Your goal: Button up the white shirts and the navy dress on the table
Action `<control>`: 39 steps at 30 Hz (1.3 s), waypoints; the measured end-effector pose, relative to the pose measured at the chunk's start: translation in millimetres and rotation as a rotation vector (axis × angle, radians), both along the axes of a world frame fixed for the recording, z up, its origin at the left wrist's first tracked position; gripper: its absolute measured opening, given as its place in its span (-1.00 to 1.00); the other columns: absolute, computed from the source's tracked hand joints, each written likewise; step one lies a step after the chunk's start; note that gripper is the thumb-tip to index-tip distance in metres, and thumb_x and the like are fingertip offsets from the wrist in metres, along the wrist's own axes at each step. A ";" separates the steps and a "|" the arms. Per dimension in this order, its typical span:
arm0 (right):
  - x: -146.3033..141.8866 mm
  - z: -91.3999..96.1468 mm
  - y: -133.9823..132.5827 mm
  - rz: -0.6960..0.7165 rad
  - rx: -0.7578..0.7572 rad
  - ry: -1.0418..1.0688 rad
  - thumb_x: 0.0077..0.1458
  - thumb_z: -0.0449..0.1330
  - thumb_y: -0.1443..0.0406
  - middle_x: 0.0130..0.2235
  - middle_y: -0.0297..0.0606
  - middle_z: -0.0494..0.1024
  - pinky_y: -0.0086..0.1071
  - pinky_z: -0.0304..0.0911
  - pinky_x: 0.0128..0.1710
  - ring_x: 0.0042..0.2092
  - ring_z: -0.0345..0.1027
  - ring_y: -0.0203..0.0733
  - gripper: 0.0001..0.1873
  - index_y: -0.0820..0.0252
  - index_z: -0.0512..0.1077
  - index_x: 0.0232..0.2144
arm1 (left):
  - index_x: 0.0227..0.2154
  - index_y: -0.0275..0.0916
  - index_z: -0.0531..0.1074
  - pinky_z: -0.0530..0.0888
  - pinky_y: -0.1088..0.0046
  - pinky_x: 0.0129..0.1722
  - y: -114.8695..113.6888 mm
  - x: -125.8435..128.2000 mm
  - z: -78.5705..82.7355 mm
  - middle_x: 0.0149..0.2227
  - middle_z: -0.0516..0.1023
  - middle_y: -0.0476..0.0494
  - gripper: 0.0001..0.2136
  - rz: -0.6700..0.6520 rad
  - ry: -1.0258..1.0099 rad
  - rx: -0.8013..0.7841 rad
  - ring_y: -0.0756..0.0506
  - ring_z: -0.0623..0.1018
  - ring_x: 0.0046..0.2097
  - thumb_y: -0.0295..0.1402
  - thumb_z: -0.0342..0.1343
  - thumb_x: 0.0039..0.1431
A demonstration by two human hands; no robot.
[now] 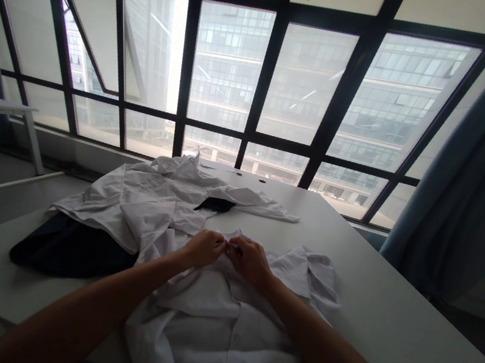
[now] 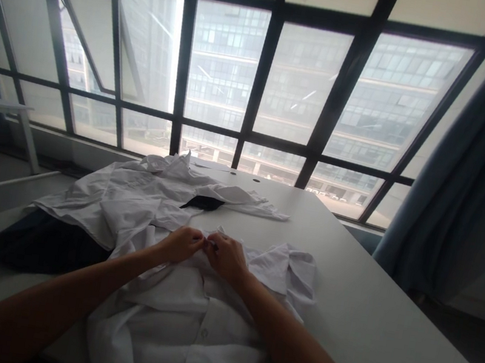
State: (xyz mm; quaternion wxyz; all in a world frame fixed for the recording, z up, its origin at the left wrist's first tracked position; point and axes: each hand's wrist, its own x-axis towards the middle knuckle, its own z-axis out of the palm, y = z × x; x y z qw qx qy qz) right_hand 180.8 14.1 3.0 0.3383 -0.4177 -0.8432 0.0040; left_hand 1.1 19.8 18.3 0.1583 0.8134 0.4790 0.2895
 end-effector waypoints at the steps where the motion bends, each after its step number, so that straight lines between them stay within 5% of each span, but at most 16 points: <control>1: 0.9 -0.2 0.3 -0.009 0.025 -0.028 0.18 0.08 0.26 -0.37 -0.23 0.58 -0.44 0.11 -0.37 -0.38 0.41 -0.23 -0.79 0.16 0.50 -0.24 | -0.44 -0.32 0.59 0.24 0.47 -0.42 0.9 -0.8 -0.7 -0.48 0.58 -0.16 -0.70 -0.030 -0.029 -0.008 -0.07 0.46 -0.42 -0.29 -0.02 0.18; 6: 3.7 5.5 -1.0 0.019 0.142 -0.191 0.21 0.06 0.28 -0.37 -0.24 0.57 -0.45 0.05 -0.41 -0.39 0.40 -0.24 -0.79 0.17 0.47 -0.21 | -0.45 -0.33 0.58 0.31 0.48 -0.34 7.9 -2.0 -6.4 -0.45 0.58 -0.11 -0.75 -0.097 -0.197 -0.086 -0.07 0.47 -0.37 -0.36 0.01 0.09; 10: 4.9 14.9 -4.7 0.034 0.228 -0.354 0.25 0.02 0.29 -0.28 -0.19 0.55 -0.45 0.06 -0.39 -0.34 0.37 -0.26 -0.78 0.18 0.46 -0.25 | -0.48 -0.35 0.56 0.29 0.50 -0.39 12.4 -1.5 -9.6 -0.55 0.52 -0.03 -0.75 -0.173 -0.415 -0.341 -0.03 0.42 -0.44 -0.23 0.15 -0.02; 15: 8.1 17.8 -3.0 0.032 0.348 -0.458 0.29 0.01 0.31 -0.24 -0.18 0.54 -0.45 0.09 -0.40 -0.29 0.38 -0.24 -0.76 0.17 0.46 -0.13 | -0.40 -0.38 0.58 0.35 0.44 -0.30 9.4 -3.9 -5.8 -0.44 0.59 -0.13 -0.57 -0.257 -0.737 -0.665 -0.06 0.49 -0.38 -0.03 0.26 -0.10; 23: 13.1 12.5 1.8 0.047 0.434 -0.469 0.30 -0.01 0.31 -0.27 -0.15 0.55 -0.44 0.11 -0.43 -0.30 0.39 -0.22 -0.73 0.20 0.46 -0.11 | -0.42 -0.36 0.60 0.37 0.44 -0.19 5.3 -2.8 -0.9 -0.39 0.62 -0.14 -0.69 -0.250 -0.901 -0.752 -0.05 0.52 -0.33 -0.27 0.39 -0.26; 27: 10.4 12.8 -0.8 0.089 0.441 -0.391 0.29 0.00 0.29 -0.25 -0.15 0.57 -0.43 0.12 -0.42 -0.31 0.40 -0.21 -0.73 0.18 0.45 -0.09 | -0.45 -0.36 0.57 0.35 0.48 -0.24 4.6 -0.4 -0.6 -0.43 0.59 -0.10 -0.74 -0.187 -0.914 -0.699 -0.02 0.50 -0.36 -0.33 0.35 -0.26; 31: 14.3 19.4 2.0 0.071 0.348 -0.216 0.22 0.03 0.30 -0.27 -0.17 0.58 -0.45 0.15 -0.38 -0.32 0.42 -0.22 -0.77 0.18 0.46 -0.18 | -0.45 -0.34 0.50 0.32 0.50 -0.38 8.1 -3.1 -0.8 -0.51 0.50 -0.02 -0.67 -0.179 -0.785 -0.583 0.01 0.43 -0.44 -0.15 0.33 -0.18; 36: 39.3 32.0 26.5 -0.291 0.117 0.330 0.12 0.08 0.23 -0.48 -0.25 0.54 -0.41 0.22 -0.40 -0.45 0.40 -0.21 -0.79 0.21 0.45 -0.30 | -0.45 -0.32 0.47 0.26 0.51 -0.47 21.1 -20.7 2.4 -0.56 0.40 0.04 -0.65 -0.106 -0.483 -0.212 0.02 0.35 -0.49 -0.07 0.22 -0.02; 39: 45.9 32.9 39.0 -0.298 -0.154 0.650 0.06 0.12 0.15 -0.59 -0.33 0.47 -0.42 0.19 -0.57 -0.59 0.32 -0.25 -0.77 0.21 0.41 -0.35 | -0.42 -0.28 0.47 0.34 0.46 -0.40 24.2 -28.5 5.5 -0.52 0.45 -0.01 -0.76 -0.002 -0.279 0.020 -0.04 0.42 -0.44 -0.18 0.12 0.11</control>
